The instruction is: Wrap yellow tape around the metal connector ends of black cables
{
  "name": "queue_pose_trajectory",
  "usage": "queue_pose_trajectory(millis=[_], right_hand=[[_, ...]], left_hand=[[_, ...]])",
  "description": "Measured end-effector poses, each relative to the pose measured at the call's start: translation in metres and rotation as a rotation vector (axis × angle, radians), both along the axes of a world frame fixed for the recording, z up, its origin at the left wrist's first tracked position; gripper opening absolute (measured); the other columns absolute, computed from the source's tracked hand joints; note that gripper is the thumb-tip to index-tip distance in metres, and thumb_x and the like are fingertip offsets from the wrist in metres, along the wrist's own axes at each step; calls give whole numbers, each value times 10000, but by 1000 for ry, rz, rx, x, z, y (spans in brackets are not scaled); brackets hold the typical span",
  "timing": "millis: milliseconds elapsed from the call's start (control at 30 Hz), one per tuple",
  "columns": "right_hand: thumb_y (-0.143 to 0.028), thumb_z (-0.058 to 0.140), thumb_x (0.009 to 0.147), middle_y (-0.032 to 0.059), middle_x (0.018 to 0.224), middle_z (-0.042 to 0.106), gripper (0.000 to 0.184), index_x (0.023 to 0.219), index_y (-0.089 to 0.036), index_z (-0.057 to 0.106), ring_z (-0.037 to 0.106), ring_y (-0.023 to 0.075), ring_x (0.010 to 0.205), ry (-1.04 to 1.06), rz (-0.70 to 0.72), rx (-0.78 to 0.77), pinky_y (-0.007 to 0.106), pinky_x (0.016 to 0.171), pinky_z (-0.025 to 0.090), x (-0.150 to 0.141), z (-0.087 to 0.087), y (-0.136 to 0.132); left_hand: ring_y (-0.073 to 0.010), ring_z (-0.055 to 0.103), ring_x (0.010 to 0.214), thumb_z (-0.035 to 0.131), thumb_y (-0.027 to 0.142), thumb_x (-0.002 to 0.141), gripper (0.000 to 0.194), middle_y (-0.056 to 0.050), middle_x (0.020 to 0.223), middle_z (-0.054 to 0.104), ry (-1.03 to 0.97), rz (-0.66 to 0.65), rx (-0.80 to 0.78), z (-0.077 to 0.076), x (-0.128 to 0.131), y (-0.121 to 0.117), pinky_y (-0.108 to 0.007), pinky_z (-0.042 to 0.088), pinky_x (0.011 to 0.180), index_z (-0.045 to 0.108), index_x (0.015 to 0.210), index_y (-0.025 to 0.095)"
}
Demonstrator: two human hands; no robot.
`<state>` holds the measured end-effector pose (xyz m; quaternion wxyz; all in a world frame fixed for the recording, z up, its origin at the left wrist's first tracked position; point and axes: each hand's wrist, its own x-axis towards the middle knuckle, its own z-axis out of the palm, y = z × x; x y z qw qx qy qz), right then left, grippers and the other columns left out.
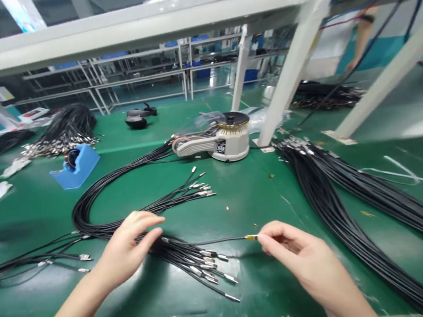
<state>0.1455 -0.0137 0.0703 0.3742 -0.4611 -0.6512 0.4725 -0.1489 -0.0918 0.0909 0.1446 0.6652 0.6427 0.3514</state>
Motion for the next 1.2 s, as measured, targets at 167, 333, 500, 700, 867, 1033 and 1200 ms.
queue_pose_trajectory(millis=[167,333,500,700,867,1033,1200], right_hand=[[-419,665,704,12,599,578,238,625,-197,626,532,162,561,-11,-27,33,262,525,457,-3,8,2],[-352,633,751,11,630,595,188,658,-189,619,543,156,588,-36,-72,47,256,560,464,-8,18,-9],[-311,595,792,4,663,598,174,686,-174,612,540,138,615,-17,-50,-13,242,589,446,-13,18,-19],[-302,597,796,1,672,593,172,697,-164,618,542,134,626,17,-7,-53,242,600,430,-11,13,-20],[-314,604,786,-7,652,575,180,696,-158,614,529,132,624,61,-20,-105,242,593,419,-8,7,-21],[-307,616,769,-19,611,563,173,686,-156,616,516,123,604,102,-17,-185,234,586,412,-6,2,-22],[-296,622,759,-22,597,563,166,676,-152,622,508,117,590,117,-14,-231,230,574,407,-5,1,-20]], left_hand=[[-196,558,920,464,256,894,227,-65,948,666,162,-204,-150,-18,-6,1,-332,448,844,670,984,222],[-181,539,844,442,268,917,225,-40,850,664,208,-382,-193,2,29,22,-319,410,799,653,886,198],[-155,547,790,461,276,905,214,-2,789,652,146,-469,-296,18,68,36,-271,393,744,650,840,199],[-136,588,744,497,321,853,216,15,798,672,-22,-433,-450,19,96,46,-229,403,673,668,800,200],[-151,595,730,497,319,818,225,6,787,687,-77,-349,-535,21,107,49,-233,403,649,671,773,183],[-144,560,657,493,353,796,264,7,718,667,-107,-352,-598,16,110,50,-229,387,596,674,744,169],[-119,483,562,502,380,775,283,24,625,601,-160,-366,-641,12,112,53,-215,346,524,675,742,159]])
